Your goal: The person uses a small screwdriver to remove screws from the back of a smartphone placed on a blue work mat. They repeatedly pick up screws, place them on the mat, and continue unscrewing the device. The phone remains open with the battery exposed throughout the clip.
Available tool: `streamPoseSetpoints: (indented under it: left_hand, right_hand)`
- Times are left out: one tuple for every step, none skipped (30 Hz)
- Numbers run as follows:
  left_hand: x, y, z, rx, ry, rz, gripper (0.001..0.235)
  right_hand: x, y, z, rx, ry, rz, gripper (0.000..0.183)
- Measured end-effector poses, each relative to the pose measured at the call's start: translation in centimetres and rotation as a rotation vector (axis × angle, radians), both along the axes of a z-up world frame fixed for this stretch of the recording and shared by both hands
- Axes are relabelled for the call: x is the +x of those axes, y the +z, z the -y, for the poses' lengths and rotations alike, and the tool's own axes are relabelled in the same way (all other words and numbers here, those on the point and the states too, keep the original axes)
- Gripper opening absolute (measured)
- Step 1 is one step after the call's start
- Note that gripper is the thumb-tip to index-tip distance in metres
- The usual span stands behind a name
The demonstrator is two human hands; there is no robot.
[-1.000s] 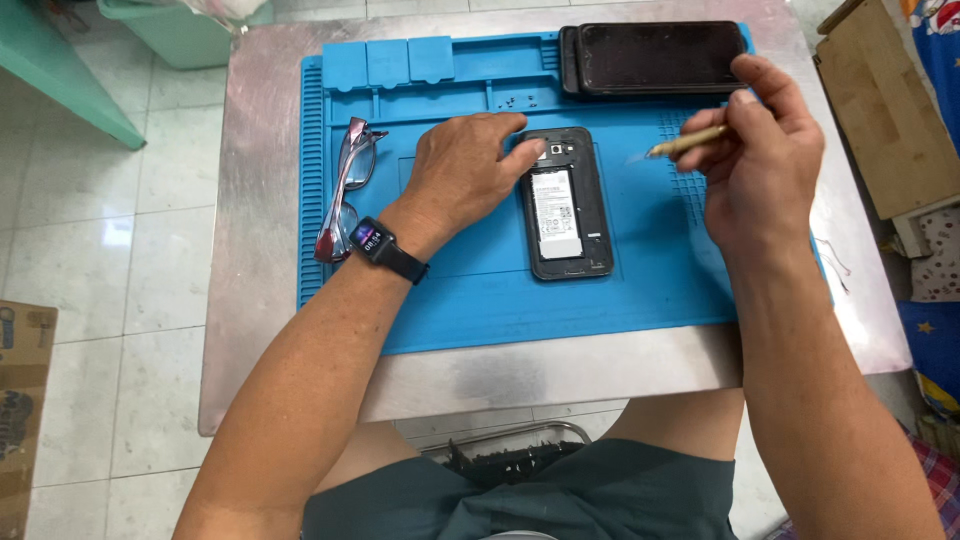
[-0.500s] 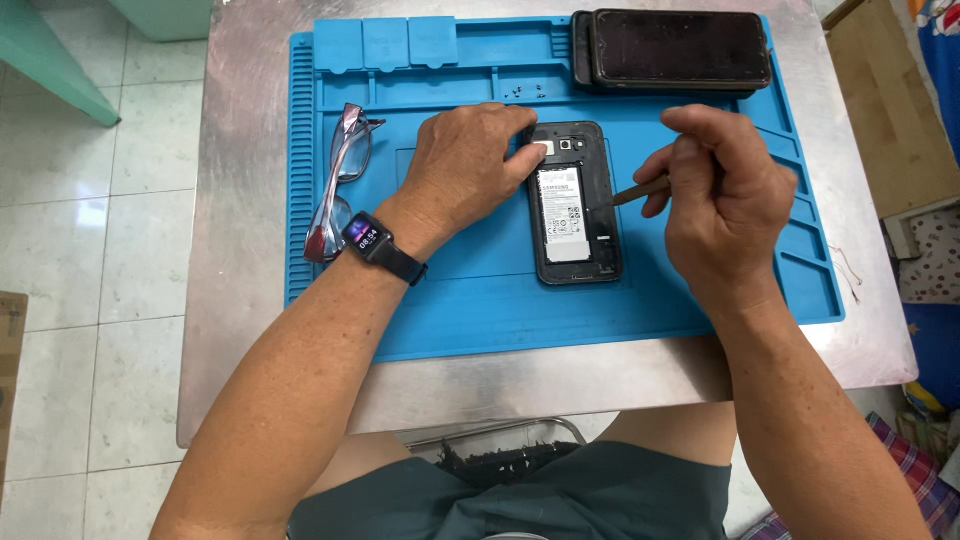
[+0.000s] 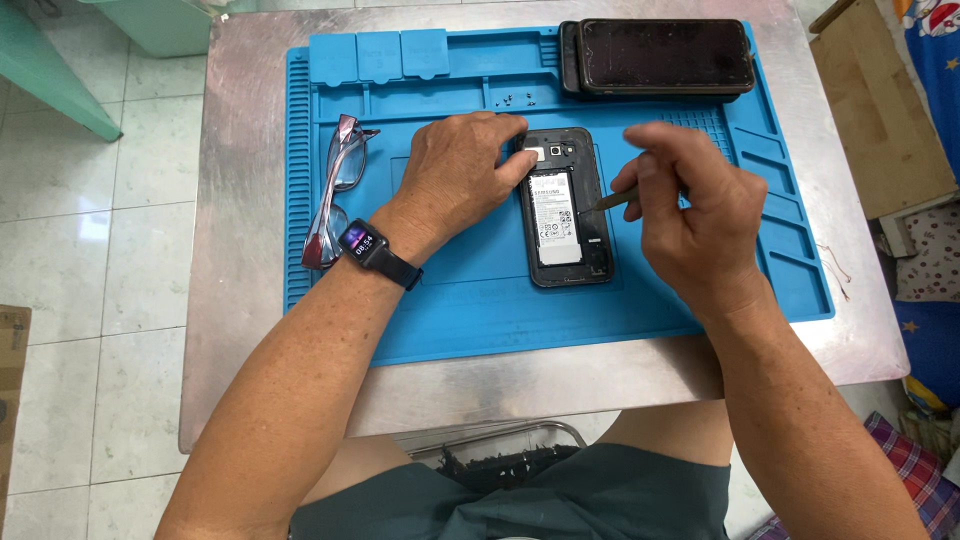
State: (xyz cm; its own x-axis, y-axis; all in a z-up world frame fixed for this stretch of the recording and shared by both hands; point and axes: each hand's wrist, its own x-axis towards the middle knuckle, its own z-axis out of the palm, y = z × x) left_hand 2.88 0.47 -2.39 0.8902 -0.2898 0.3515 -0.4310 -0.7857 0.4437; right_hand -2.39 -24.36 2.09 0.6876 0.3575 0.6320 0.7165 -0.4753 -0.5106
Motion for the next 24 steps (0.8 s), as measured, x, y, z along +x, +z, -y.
streamPoseSetpoints:
  left_hand:
    - [0.1, -0.2, 0.0, 0.000, 0.001, 0.001, 0.028]
    - [0.2, -0.4, 0.0, 0.009, 0.007, 0.016, 0.029]
    - [0.3, -0.5, 0.0, 0.018, 0.014, 0.030, 0.031]
    - [0.3, -0.4, 0.0, 0.018, 0.014, 0.031, 0.031]
    - [0.3, -0.3, 0.0, 0.018, 0.012, 0.025, 0.031]
    - [0.3, -0.2, -0.1, 0.017, 0.009, 0.019, 0.032]
    - [0.3, -0.2, -0.1, 0.018, 0.010, 0.019, 0.032]
    - [0.3, -0.1, -0.2, 0.003, 0.011, 0.001, 0.031]
    - [0.4, -0.1, -0.2, -0.012, 0.012, -0.016, 0.031]
    - [0.5, 0.0, -0.3, -0.011, 0.012, -0.017, 0.031]
    - [0.6, 0.0, -0.4, -0.019, 0.014, -0.028, 0.028]
    - [0.8, -0.1, -0.4, -0.029, 0.018, -0.040, 0.026]
    - [0.8, 0.1, -0.6, -0.031, 0.020, -0.041, 0.026]
    - [0.8, 0.1, -0.8, -0.052, -0.016, -0.048, 0.012]
    - [0.8, 0.2, -1.0, -0.072, -0.052, -0.055, 0.022]
    - [0.9, 0.3, -1.0, -0.076, -0.047, -0.055, 0.022]
    - [0.9, 0.5, -0.9, -0.057, -0.049, -0.080, 0.024]
    - [0.9, 0.6, -0.8, -0.039, -0.053, -0.106, 0.025]
    - [0.9, 0.6, -0.8, -0.044, -0.051, -0.107, 0.025]
    - [0.9, 0.5, -0.7, -0.041, -0.037, -0.109, 0.027]
    - [0.9, 0.5, -0.7, -0.037, -0.023, -0.112, 0.031]
    - [1.0, 0.3, -0.7, -0.042, -0.021, -0.111, 0.031]
    - [1.1, 0.1, -0.7, -0.029, -0.037, -0.079, 0.034]
    - [1.1, -0.1, -0.8, -0.012, -0.053, -0.048, 0.036]
  right_hand:
    - [0.0, 0.1, -0.1, 0.000, 0.001, 0.001, 0.017]
    - [0.0, 0.1, -0.1, -0.075, -0.016, 0.057, 0.018]
    - [-0.1, 0.2, -0.2, -0.151, -0.033, 0.113, 0.019]
    - [0.1, 0.4, -0.3, -0.150, -0.032, 0.114, 0.019]
    - [0.3, 0.6, -0.4, -0.258, -0.093, 0.147, 0.019]
    - [0.4, 0.7, -0.6, -0.365, -0.155, 0.179, 0.022]
    - [0.5, 1.0, -0.9, -0.363, -0.154, 0.179, 0.022]
    - [0.5, 1.2, -1.3, -0.421, -0.183, 0.251, 0.023]
    - [0.5, 1.5, -1.7, -0.478, -0.212, 0.322, 0.024]
    - [0.6, 1.7, -1.8, -0.477, -0.213, 0.322, 0.024]
    - [0.7, 1.8, -1.9, -0.588, -0.287, 0.324, 0.021]
    - [0.8, 2.0, -2.0, -0.700, -0.360, 0.327, 0.023]
    - [1.4, 1.7, -1.6, -0.701, -0.358, 0.327, 0.023]
    - [1.9, 1.4, -1.2, -0.733, -0.403, 0.343, 0.024]
    - [2.4, 1.1, -0.9, -0.765, -0.447, 0.359, 0.026]
    - [2.6, 1.2, -0.8, -0.768, -0.443, 0.362, 0.026]
    - [2.9, 1.4, -0.8, -0.729, -0.379, 0.349, 0.020]
    - [3.1, 1.5, -0.6, -0.692, -0.318, 0.335, 0.016]
    - [2.9, 2.1, -1.0, -0.696, -0.314, 0.336, 0.016]
    - [2.7, 2.6, -1.3, -0.652, -0.211, 0.252, 0.021]
    - [2.4, 3.2, -1.5, -0.607, -0.110, 0.168, 0.028]
    - [2.2, 3.3, -1.8, -0.611, -0.107, 0.169, 0.028]
    - [2.0, 3.5, -2.1, -0.652, -0.073, 0.185, 0.027]
    - [1.7, 3.6, -2.4, -0.689, -0.038, 0.200, 0.027]
